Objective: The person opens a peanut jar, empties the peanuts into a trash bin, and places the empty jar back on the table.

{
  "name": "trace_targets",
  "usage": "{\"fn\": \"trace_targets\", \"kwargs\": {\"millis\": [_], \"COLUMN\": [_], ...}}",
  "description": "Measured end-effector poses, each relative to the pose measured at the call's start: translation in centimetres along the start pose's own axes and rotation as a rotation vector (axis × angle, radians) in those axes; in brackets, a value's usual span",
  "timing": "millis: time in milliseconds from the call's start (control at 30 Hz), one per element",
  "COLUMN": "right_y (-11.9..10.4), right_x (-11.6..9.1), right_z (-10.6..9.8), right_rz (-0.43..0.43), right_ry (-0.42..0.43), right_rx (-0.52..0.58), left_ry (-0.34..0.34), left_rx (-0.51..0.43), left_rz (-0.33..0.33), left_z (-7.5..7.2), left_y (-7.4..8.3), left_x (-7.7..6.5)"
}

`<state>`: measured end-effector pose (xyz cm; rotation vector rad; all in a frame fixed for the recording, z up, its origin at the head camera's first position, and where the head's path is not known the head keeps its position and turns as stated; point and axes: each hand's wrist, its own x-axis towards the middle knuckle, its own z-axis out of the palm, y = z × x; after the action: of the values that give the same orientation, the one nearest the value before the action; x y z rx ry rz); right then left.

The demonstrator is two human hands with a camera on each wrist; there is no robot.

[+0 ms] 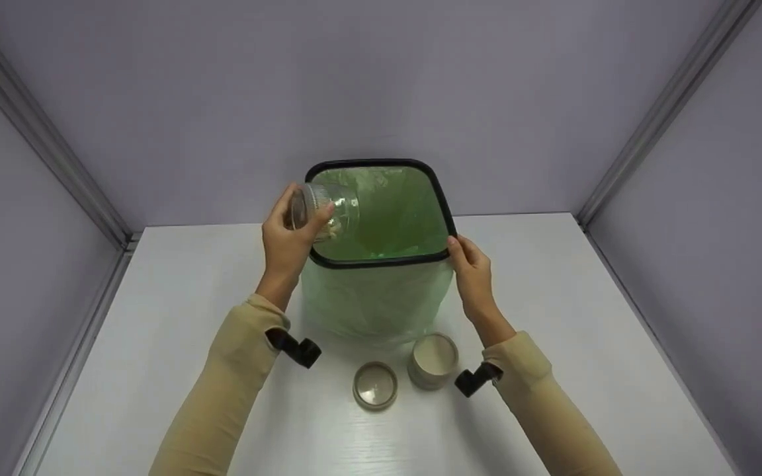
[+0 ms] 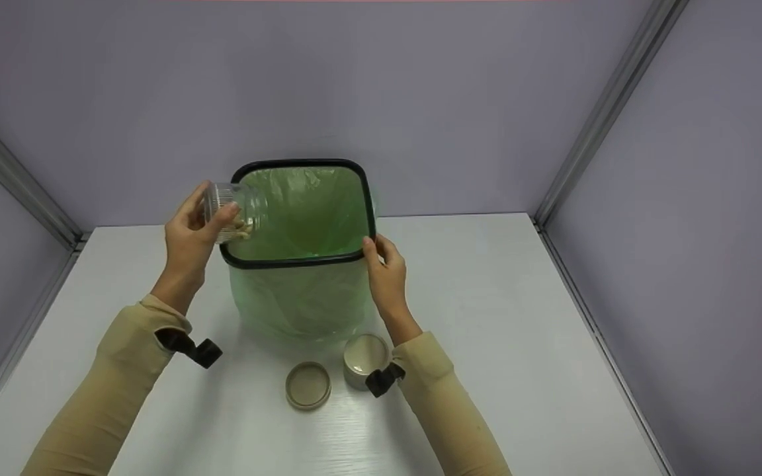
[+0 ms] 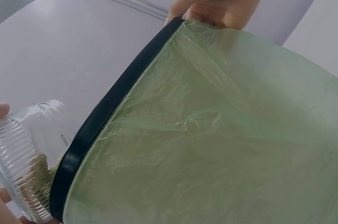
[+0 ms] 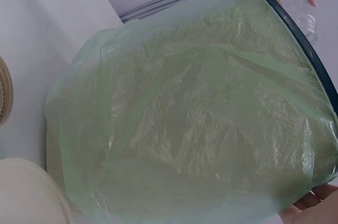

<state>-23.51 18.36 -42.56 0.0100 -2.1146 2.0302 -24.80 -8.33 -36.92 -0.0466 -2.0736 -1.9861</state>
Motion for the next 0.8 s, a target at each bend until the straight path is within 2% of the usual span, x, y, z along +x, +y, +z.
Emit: {"fn": "trace_targets", "kwargs": {"millis": [233, 567, 800], "right_y": [0.08, -0.03, 0.06], "right_x": [-0.06, 0.05, 0.05], "right_z": [0.04, 0.24, 0.27], "right_rz": [-0.012, -0.002, 0.007], "right_ry": [-0.009, 0.005, 0.008], "right_rx": [-0.002, -0.009, -0.012], "left_ry": [-0.032, -0.044, -0.045], "left_rx": [0.019, 0.05, 0.126], "left_rz": [0.011, 0.061, 0.087], "left_z": [0.17, 0.25, 0.32], "left_y": [0.12, 0.06, 0.09], "left_x": [0.06, 0.19, 0.08]}}
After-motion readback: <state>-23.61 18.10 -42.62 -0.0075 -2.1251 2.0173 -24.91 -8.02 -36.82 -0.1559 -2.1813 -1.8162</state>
